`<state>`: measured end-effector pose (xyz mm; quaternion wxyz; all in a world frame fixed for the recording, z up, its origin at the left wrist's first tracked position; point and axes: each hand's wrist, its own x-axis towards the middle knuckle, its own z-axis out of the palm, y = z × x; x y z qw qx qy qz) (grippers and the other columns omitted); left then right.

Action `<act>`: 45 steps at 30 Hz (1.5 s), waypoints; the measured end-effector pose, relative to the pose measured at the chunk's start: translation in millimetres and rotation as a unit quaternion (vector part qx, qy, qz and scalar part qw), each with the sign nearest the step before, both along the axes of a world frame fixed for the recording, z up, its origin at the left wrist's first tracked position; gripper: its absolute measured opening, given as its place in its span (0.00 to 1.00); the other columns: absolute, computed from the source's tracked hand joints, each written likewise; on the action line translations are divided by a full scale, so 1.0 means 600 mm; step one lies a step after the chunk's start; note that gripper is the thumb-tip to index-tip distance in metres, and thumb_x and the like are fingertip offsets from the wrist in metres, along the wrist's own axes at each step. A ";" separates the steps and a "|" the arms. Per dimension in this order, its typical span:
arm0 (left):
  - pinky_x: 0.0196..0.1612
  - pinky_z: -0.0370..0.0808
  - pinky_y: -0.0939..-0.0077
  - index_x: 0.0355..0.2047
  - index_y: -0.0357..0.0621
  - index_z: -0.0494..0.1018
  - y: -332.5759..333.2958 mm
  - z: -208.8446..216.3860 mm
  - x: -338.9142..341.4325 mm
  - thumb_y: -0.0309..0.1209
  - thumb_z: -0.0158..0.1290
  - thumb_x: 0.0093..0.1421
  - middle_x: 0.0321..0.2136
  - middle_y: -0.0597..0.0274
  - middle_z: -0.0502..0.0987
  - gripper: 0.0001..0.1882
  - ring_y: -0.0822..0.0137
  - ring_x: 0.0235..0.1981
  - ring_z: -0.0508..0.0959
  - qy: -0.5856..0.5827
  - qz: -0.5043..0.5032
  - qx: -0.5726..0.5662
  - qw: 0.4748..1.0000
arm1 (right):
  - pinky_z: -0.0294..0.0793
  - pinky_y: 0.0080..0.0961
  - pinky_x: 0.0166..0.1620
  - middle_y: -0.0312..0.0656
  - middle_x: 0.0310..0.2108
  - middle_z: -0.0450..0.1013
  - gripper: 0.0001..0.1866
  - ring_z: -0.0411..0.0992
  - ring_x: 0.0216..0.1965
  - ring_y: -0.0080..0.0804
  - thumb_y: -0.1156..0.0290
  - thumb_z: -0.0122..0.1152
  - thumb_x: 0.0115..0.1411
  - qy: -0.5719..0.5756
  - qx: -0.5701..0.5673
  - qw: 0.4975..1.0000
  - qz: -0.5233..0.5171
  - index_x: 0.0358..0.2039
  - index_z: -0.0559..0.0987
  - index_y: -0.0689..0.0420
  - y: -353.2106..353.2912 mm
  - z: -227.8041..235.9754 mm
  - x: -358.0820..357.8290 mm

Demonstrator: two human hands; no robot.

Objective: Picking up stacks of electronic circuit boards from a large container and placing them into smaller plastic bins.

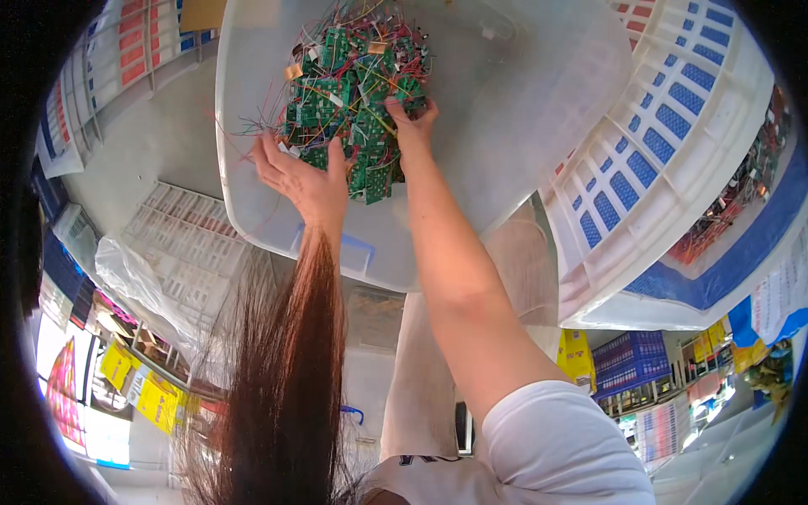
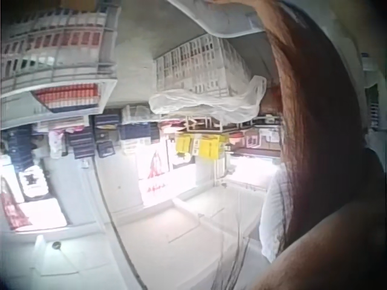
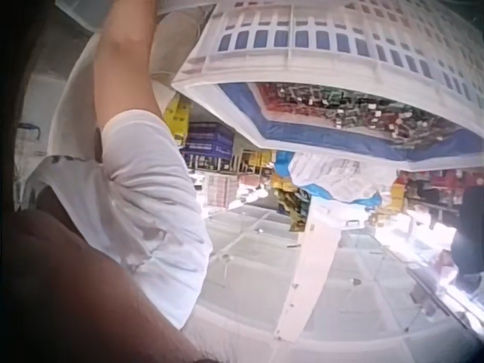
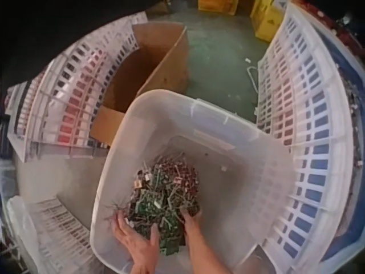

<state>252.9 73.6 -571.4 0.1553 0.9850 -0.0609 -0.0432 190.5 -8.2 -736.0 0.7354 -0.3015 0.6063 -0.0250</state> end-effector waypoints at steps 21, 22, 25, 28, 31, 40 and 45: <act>0.60 0.39 0.29 0.64 0.50 0.55 -0.003 -0.035 -0.012 0.50 0.55 0.55 0.65 0.39 0.43 0.40 0.36 0.65 0.42 0.104 -0.126 0.077 0.984 | 0.64 0.32 0.54 0.50 0.52 0.70 0.36 0.68 0.52 0.38 0.42 0.47 0.62 0.129 0.045 0.989 0.055 0.55 0.71 0.63 -0.032 -0.070 -0.004; 0.58 0.37 0.24 0.65 0.55 0.54 0.015 -0.053 -0.012 0.52 0.53 0.56 0.66 0.41 0.41 0.40 0.36 0.66 0.38 0.112 -0.106 0.064 0.986 | 0.63 0.32 0.55 0.50 0.53 0.70 0.36 0.68 0.53 0.38 0.42 0.46 0.62 0.125 0.057 0.987 0.078 0.56 0.71 0.63 -0.026 -0.041 0.010; 0.58 0.37 0.25 0.65 0.55 0.54 0.035 -0.077 -0.004 0.52 0.54 0.55 0.67 0.42 0.40 0.40 0.36 0.66 0.38 0.098 -0.124 0.101 0.982 | 0.64 0.32 0.54 0.49 0.52 0.71 0.34 0.69 0.51 0.38 0.43 0.46 0.63 0.094 0.040 0.993 0.050 0.54 0.73 0.62 -0.017 -0.060 0.010; 0.58 0.37 0.25 0.65 0.55 0.55 0.029 -0.059 0.003 0.50 0.54 0.55 0.67 0.42 0.41 0.39 0.36 0.66 0.39 0.121 -0.141 0.035 0.982 | 0.64 0.31 0.53 0.49 0.50 0.72 0.32 0.69 0.51 0.38 0.44 0.46 0.63 0.040 0.013 0.999 -0.014 0.50 0.75 0.63 -0.024 -0.084 0.002; 0.61 0.48 0.42 0.62 0.47 0.59 0.043 0.006 -0.029 0.45 0.56 0.55 0.65 0.44 0.48 0.37 0.40 0.64 0.49 0.086 -0.134 -0.074 0.985 | 0.64 0.31 0.53 0.49 0.48 0.72 0.31 0.69 0.51 0.39 0.47 0.47 0.64 0.104 -0.168 0.978 0.058 0.48 0.74 0.65 -0.038 -0.035 -0.023; 0.50 0.69 0.58 0.52 0.44 0.67 0.113 0.120 -0.182 0.33 0.58 0.50 0.48 0.56 0.68 0.28 0.57 0.49 0.69 0.316 0.474 -0.500 0.652 | 0.66 0.33 0.54 0.44 0.53 0.67 0.27 0.65 0.54 0.31 0.52 0.48 0.65 0.055 -0.143 0.973 0.174 0.55 0.68 0.60 -0.049 0.257 -0.074; 0.45 0.75 0.59 0.48 0.43 0.69 0.204 -0.006 -0.262 0.27 0.55 0.47 0.39 0.60 0.74 0.24 0.60 0.42 0.75 0.362 0.478 -0.541 0.589 | 0.72 0.27 0.44 0.41 0.44 0.72 0.23 0.70 0.42 0.24 0.53 0.48 0.66 -0.022 -0.034 0.971 0.237 0.51 0.71 0.59 -0.085 0.406 -0.122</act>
